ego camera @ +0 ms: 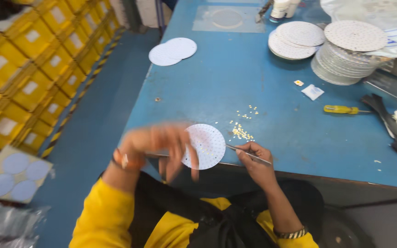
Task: The person uses tweezers to pick up small yellow components from a blue table and places them into holes on a circular white board. The person rotates the board and continues placing components one by one.
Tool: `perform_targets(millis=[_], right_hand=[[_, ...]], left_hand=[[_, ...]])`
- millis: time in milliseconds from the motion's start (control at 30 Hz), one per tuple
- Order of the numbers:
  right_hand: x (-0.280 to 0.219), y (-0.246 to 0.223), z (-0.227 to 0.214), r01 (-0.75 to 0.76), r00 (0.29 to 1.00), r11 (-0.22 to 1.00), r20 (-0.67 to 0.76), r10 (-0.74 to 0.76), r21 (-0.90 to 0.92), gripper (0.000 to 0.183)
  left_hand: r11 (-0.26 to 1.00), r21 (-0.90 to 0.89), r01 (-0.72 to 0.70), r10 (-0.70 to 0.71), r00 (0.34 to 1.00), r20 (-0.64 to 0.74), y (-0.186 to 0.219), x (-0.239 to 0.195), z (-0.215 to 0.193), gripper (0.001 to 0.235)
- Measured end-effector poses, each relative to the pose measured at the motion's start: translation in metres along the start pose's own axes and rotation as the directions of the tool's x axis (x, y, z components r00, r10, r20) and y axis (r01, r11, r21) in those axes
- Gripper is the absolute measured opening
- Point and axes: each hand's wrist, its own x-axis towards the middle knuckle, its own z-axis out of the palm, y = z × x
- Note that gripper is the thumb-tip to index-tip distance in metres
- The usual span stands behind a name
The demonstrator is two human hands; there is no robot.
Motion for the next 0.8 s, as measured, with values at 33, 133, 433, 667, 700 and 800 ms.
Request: perform_targets(millis=[33,133,433,667,700,800], right_hand=[[-0.001,-0.001,-0.002,0.022,1.000,1.000,0.001,-0.022,-0.022,0.017],[0.001,-0.002,0.001,0.122,0.992,0.989,0.001,-0.122,-0.087,0.016],[0.006,-0.004,0.002,0.273,0.961,0.945,0.016,-0.275,-0.181,0.016],[0.003,-0.013,0.001,0.206,0.978,0.973,0.039,-0.203,-0.105,0.016],[0.005,-0.014,0.000,0.190,0.981,0.978,0.045,-0.186,-0.082,0.017],[0.002,-0.010,0.000,0.045,0.999,0.999,0.011,-0.045,0.011,0.017]], left_hand=[[0.986,-0.082,0.143,-0.123,0.971,0.206,-0.017,0.000,0.030,0.094],[0.864,-0.243,0.441,-0.387,0.891,0.238,-0.125,0.030,0.086,0.080],[0.160,0.339,0.927,-0.626,0.361,-0.691,-0.340,0.079,0.058,0.101],[-0.012,0.521,0.853,-0.608,0.408,-0.681,-0.346,0.107,0.091,0.101],[0.007,0.520,0.854,-0.595,0.422,-0.684,-0.347,0.109,0.091,0.100],[-0.018,0.492,0.871,-0.629,0.372,-0.682,-0.355,0.102,0.096,0.100]])
